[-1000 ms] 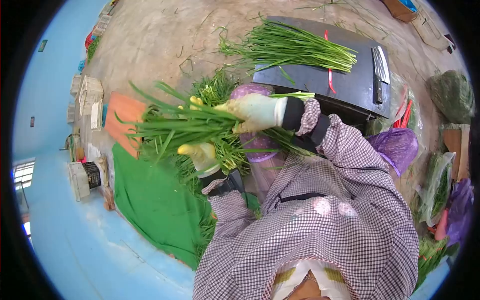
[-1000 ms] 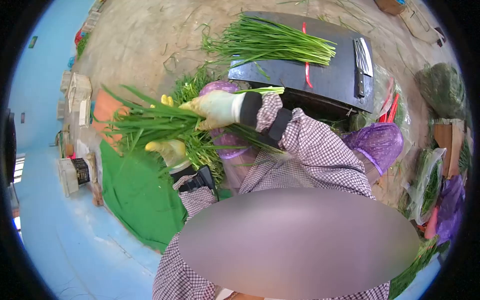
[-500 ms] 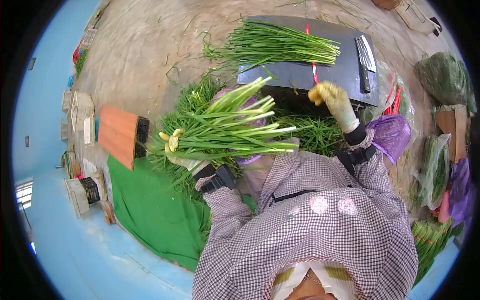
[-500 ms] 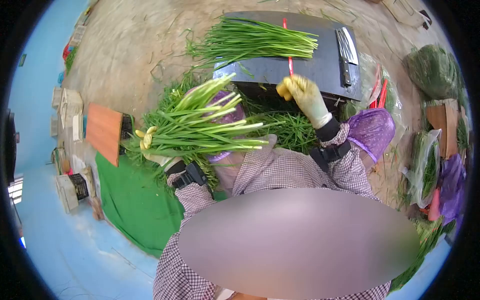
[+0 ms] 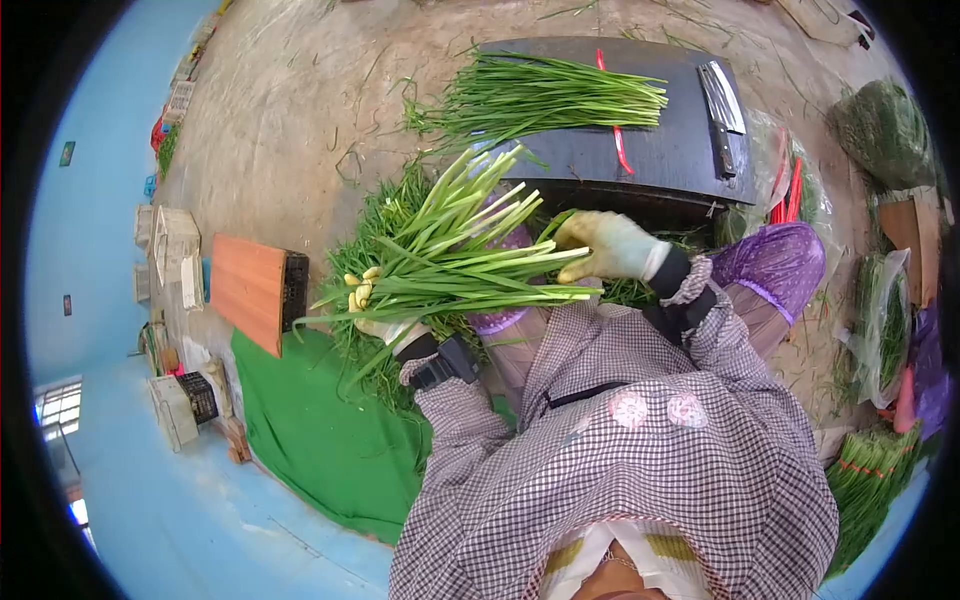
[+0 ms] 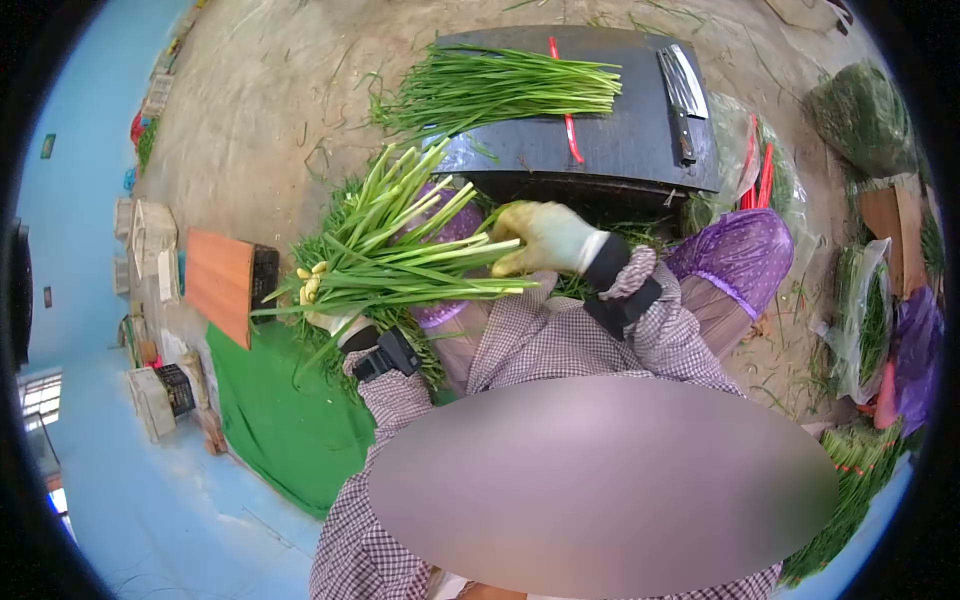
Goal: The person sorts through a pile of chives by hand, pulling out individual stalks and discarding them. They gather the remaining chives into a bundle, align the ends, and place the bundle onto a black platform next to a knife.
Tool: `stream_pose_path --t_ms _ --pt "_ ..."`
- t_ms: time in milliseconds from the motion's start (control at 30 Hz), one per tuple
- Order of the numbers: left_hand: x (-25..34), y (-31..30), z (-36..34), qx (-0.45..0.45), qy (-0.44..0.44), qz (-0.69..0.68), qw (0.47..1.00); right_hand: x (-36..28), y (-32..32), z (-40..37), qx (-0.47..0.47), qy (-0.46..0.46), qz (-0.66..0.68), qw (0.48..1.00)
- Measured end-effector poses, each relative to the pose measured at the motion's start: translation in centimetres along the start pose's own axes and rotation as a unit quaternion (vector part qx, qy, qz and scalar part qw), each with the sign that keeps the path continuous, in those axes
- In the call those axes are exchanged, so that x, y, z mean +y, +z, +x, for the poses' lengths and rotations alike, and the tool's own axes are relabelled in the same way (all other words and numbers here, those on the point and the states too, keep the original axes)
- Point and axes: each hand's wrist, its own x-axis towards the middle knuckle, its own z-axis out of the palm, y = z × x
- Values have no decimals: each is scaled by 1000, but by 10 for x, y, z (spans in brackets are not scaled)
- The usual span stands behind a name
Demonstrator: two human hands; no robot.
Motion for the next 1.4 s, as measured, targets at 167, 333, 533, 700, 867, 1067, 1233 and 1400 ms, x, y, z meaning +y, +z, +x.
stream_pose_path --t_ms 167,333,533,700,867,1067,1233,1400 --pt "2 13 -5 81 1 71 994 65 -17 11 180 -148 8 972" --pt "-14 24 -6 57 12 33 998 25 18 32 -228 -34 395 889" --pt "-12 39 -11 62 35 106 992 -6 52 19 -81 30 542 836" --pt "-4 18 -5 106 20 56 993 37 22 -17 9 -78 174 982" --pt "-7 -10 0 99 -11 0 995 63 24 -57 -39 119 313 941" --pt "-16 16 -6 137 7 57 989 83 19 -70 77 114 231 963" --pt "3 -7 1 103 -27 10 994 135 -17 -124 -177 366 -308 860" --pt "-7 8 -3 169 -4 78 983 37 -21 -38 84 23 -107 990"
